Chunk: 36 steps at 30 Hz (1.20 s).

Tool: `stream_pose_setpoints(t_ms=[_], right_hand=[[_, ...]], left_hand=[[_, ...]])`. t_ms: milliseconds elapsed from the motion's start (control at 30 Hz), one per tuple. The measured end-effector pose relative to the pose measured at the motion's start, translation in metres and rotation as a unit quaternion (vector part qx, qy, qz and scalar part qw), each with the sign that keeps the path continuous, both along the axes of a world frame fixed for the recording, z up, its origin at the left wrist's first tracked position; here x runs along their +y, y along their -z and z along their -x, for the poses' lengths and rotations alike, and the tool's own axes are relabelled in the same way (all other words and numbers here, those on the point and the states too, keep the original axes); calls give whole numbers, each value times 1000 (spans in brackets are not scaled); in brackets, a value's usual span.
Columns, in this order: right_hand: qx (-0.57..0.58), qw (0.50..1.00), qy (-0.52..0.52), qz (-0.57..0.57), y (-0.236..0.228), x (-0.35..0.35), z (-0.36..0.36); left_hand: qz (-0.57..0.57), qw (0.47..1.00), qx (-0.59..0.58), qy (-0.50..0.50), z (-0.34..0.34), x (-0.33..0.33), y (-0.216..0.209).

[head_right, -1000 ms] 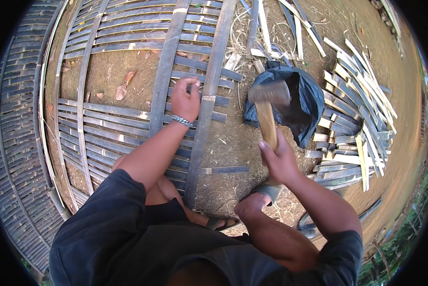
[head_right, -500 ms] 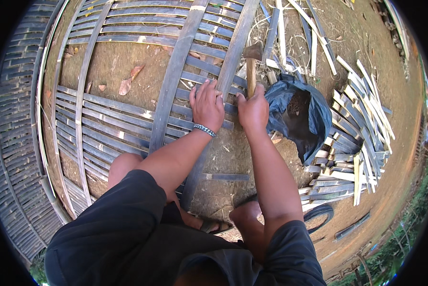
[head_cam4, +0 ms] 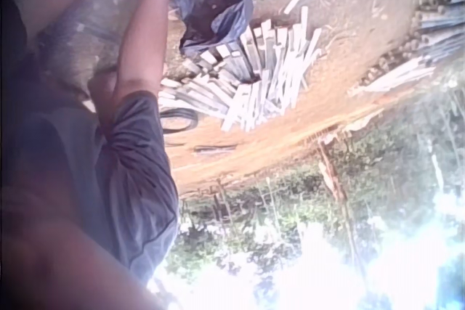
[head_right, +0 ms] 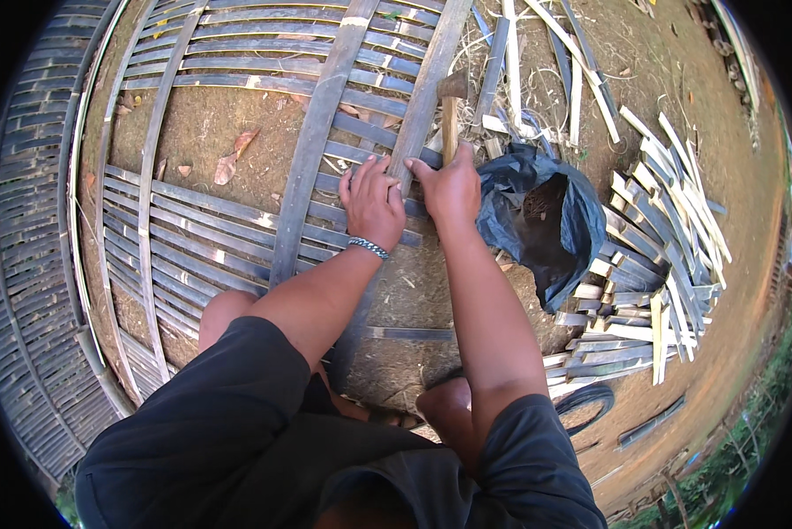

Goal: The person hammers nails into bamboo slats to secure them to a wooden frame, reaching into a bag for nails between hammering actions.

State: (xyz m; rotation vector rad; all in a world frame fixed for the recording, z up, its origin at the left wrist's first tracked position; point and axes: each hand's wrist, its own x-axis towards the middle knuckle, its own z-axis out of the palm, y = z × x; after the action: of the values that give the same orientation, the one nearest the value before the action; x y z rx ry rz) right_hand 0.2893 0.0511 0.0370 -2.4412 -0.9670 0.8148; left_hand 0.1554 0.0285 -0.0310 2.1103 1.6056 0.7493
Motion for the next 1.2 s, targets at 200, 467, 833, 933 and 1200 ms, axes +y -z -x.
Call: stream_pose_setpoints(t_ms=[200, 467, 833, 933, 1200], right_hand=[[11, 999, -17, 38, 1, 9, -7], [42, 999, -30, 17, 16, 6, -8], [94, 995, -30, 33, 10, 10, -17], [86, 995, -37, 29, 9, 10, -18], [72, 996, -50, 22, 8, 11, -18]], left_hand=[[14, 998, -25, -58, -12, 0, -2], [-23, 992, -36, -121, -20, 3, -1], [-39, 989, -56, -133, -23, 4, -3], [-36, 989, -61, -129, -23, 5, -6], [-30, 985, -59, -159, -29, 8, -9]])
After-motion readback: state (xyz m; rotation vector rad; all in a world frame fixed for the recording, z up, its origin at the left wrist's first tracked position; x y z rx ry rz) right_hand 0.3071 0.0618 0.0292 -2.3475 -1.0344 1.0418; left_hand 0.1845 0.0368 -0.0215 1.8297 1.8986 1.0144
